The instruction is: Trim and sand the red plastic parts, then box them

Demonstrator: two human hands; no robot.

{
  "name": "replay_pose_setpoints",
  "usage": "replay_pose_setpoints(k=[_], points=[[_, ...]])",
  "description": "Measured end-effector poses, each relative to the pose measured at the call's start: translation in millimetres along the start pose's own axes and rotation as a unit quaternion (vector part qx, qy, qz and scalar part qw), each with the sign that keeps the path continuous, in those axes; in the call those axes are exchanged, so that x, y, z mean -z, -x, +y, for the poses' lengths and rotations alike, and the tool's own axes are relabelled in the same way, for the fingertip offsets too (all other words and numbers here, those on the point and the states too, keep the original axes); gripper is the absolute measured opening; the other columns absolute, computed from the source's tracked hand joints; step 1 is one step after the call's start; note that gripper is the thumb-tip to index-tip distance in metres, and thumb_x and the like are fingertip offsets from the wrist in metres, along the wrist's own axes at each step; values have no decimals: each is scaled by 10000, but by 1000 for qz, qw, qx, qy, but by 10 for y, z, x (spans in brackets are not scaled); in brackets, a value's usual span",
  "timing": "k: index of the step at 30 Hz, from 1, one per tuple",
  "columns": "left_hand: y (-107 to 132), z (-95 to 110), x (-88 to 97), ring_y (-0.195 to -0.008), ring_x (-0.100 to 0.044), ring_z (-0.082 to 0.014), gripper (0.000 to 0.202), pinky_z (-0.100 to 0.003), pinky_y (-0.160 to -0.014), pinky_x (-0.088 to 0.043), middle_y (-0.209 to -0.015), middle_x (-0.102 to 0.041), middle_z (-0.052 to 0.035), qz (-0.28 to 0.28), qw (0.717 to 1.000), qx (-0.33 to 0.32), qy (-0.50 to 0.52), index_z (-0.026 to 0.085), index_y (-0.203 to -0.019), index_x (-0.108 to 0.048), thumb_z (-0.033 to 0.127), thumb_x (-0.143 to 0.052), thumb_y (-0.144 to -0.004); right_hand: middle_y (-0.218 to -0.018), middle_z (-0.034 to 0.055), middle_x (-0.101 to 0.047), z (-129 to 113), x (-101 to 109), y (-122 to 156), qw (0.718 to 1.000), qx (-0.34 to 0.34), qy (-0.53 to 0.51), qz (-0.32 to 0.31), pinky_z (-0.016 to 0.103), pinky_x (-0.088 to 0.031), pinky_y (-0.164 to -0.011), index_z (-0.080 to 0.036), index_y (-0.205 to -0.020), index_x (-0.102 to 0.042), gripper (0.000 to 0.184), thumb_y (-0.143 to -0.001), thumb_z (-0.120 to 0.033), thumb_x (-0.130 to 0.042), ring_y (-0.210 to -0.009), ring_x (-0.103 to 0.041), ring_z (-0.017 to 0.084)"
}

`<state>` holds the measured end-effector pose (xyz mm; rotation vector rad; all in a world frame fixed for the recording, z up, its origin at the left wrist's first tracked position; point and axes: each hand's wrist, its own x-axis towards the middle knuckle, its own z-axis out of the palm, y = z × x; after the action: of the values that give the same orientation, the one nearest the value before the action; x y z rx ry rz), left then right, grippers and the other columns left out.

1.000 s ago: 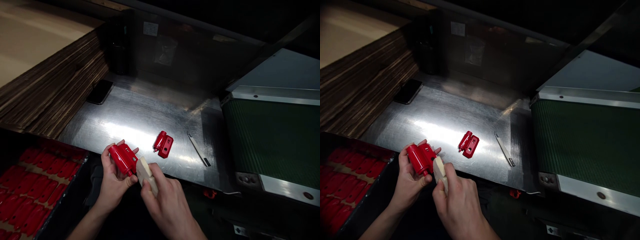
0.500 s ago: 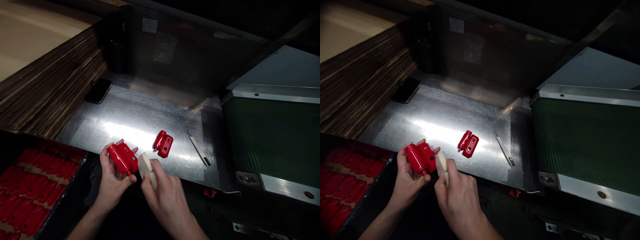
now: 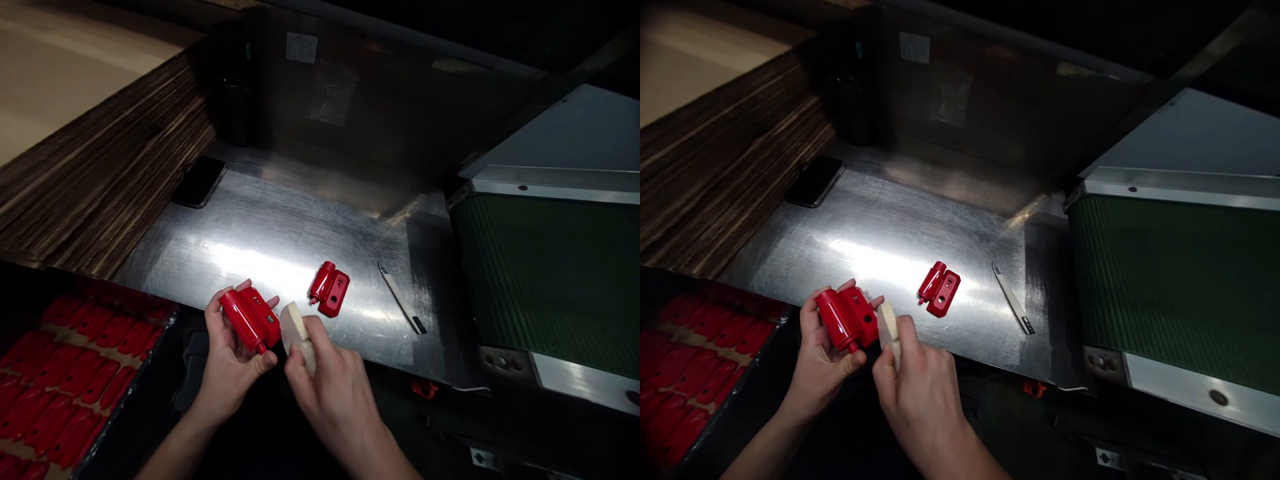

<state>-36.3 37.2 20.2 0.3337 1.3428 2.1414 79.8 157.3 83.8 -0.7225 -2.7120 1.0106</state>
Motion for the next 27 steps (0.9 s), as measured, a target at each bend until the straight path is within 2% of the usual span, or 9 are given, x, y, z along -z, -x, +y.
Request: replay_pose_setpoints(k=[3, 6, 8, 12, 16, 19, 24, 27], points=[[5, 4, 11, -1385, -652, -379, 893, -415, -1046, -641, -1727, -349, -102, 0, 1000, 10, 9, 452, -1457, -463, 313, -998, -757, -596, -57, -630, 7, -28, -33, 999, 22, -6, -23, 306, -291, -492, -208, -1094, -603, 212, -988, -237, -422, -446, -621, 186], [42, 43, -13, -1386, -646, -400, 915, -460, -1059, -637, -1731, -357, -100, -9, 999, 27, 28, 459, -1476, -467, 358, -1005, -743, -565, -26, -641, 67, -35, -89, 996, 0, 75, 44, 323, -246, -488, -188, -1086, -628, 261, -1001, -243, -388, -425, -631, 217], [71, 71, -28, -1423, -606, -427, 916, -530, -1094, -611, -1763, -318, -92, -21, 996, 58, 65, 478, -1519, -453, 399, -981, -774, -588, -10, -670, 117, 4, -111, 993, -38, 89, 68, 319, -265, -493, -179, -1122, -635, 288, -1024, -283, -385, -451, -663, 241], [73, 67, 12, -1454, -570, -447, 764, -601, -1123, -572, -1785, -303, -96, -17, 980, 109, 168, 443, -1539, -498, 411, -889, -883, -677, -44, -706, 124, 161, -69, 993, -102, -31, 42, 289, -393, -539, -224, -1191, -624, 272, -1040, -375, -455, -562, -719, 227], [34, 6, 102, -1450, -580, -432, 708, -629, -1173, -515, -1748, -391, -109, -13, 970, 141, 195, 407, -1505, -548, 415, -886, -882, -697, -71, -671, -6, 200, -26, 988, -74, -132, -23, 270, -396, -547, -266, -1128, -637, 197, -1027, -347, -489, -551, -647, 175], [36, -18, 138, -1526, -506, -384, 799, -626, -1267, -402, -1746, -403, -78, -21, 976, 135, 172, 465, -1558, -477, 364, -892, -884, -729, -49, -691, -59, 122, -64, 986, -66, -142, -62, 283, -380, -546, -260, -1124, -647, 216, -1007, -345, -487, -571, -652, 187], [40, 77, 159, -1497, -528, -434, 881, -687, -1237, -418, -1798, -279, -92, -31, 988, 88, 124, 484, -1596, -411, 390, -902, -872, -626, -12, -633, 53, 109, -148, 992, -118, 8, 33, 326, -321, -538, -215, -1108, -624, 305, -1009, -410, -411, -501, -623, 254], [3, 172, 166, -1509, -514, -428, 947, -647, -1272, -388, -1797, -276, -97, -34, 994, 67, 84, 472, -1622, -366, 418, -917, -855, -667, -36, -647, 72, 175, -136, 992, -104, -67, -15, 298, -355, -545, -238, -1084, -618, 245, -1020, -415, -462, -534, -625, 208]])
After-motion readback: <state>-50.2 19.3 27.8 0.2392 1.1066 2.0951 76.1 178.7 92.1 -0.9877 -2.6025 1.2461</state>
